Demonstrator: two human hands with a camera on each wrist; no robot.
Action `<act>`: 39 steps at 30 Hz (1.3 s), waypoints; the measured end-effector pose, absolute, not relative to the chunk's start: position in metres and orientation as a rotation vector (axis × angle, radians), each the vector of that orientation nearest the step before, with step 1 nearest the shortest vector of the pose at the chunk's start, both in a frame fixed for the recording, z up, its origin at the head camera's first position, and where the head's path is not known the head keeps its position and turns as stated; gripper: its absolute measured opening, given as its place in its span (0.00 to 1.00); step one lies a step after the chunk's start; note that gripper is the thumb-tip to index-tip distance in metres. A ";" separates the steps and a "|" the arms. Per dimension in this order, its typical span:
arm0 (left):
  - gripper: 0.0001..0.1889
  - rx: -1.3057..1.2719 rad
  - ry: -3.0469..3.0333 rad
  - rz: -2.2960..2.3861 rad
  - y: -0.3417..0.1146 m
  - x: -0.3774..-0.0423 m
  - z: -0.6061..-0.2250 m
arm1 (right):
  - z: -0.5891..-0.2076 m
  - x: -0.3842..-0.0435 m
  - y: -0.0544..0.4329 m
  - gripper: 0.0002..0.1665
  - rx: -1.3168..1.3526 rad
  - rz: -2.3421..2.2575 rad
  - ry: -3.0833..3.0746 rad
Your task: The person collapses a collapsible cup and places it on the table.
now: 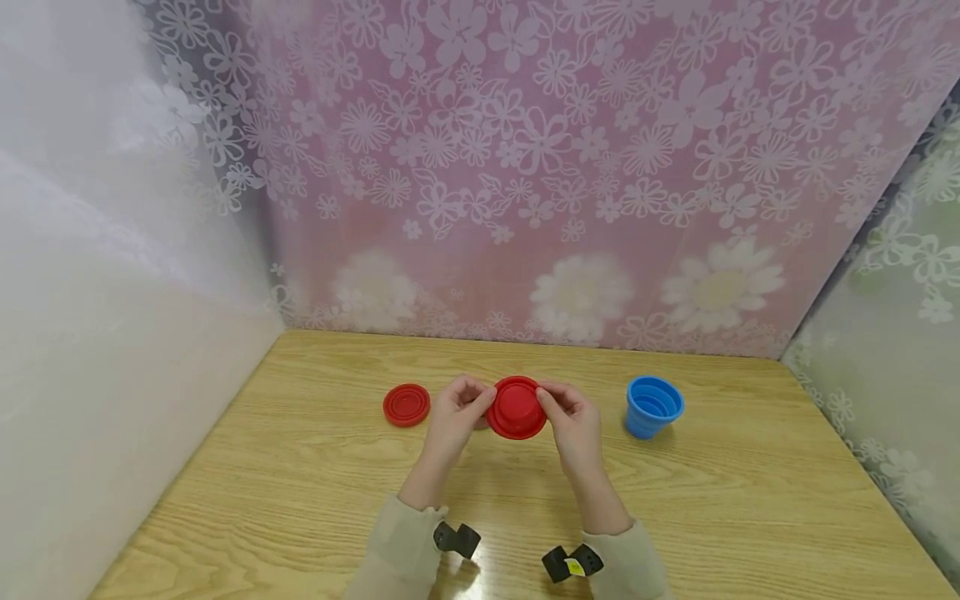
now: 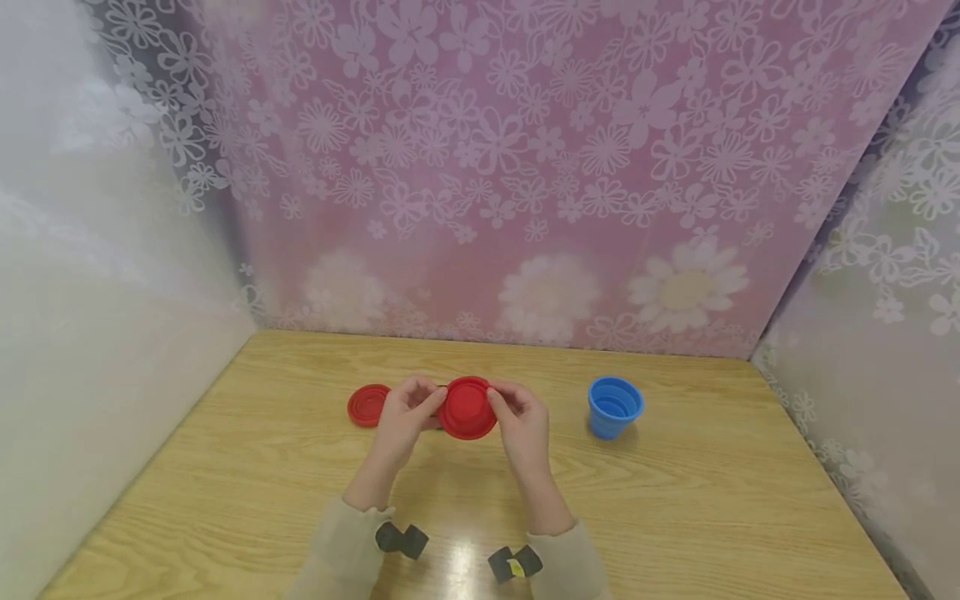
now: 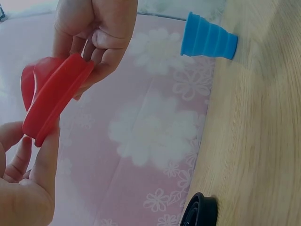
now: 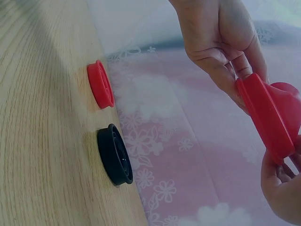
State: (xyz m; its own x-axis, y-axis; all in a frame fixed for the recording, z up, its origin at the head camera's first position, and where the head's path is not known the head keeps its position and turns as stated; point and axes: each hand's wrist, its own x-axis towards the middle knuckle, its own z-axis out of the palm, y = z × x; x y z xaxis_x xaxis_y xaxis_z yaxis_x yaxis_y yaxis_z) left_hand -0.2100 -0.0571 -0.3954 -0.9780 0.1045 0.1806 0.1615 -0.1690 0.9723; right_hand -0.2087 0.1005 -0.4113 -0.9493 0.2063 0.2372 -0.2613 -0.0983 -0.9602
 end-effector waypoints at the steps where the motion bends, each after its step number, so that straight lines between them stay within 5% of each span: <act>1: 0.07 -0.341 -2.010 -2.350 -0.057 -0.210 -0.396 | -0.411 -0.209 0.101 0.11 0.059 2.113 -1.874; 13: 0.06 -0.482 -2.122 -2.348 -0.061 -0.212 -0.396 | -0.410 -0.209 0.100 0.12 0.086 2.115 -1.916; 17: 0.13 -0.517 -2.117 -2.358 -0.061 -0.214 -0.398 | -0.410 -0.209 0.100 0.15 0.135 2.184 -1.896; 39: 0.17 -0.337 -1.904 -2.460 -0.060 -0.226 -0.414 | -0.408 -0.208 0.099 0.23 0.261 2.283 -1.968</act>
State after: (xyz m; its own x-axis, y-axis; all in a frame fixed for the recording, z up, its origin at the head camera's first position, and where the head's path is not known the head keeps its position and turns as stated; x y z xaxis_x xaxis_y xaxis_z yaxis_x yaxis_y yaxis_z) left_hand -0.2263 -0.0595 -0.4136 -0.9767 0.1211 0.1771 0.1411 -0.2591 0.9555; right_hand -0.2078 0.0988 -0.4082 -0.9785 -0.0245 0.2050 -0.1991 -0.1496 -0.9685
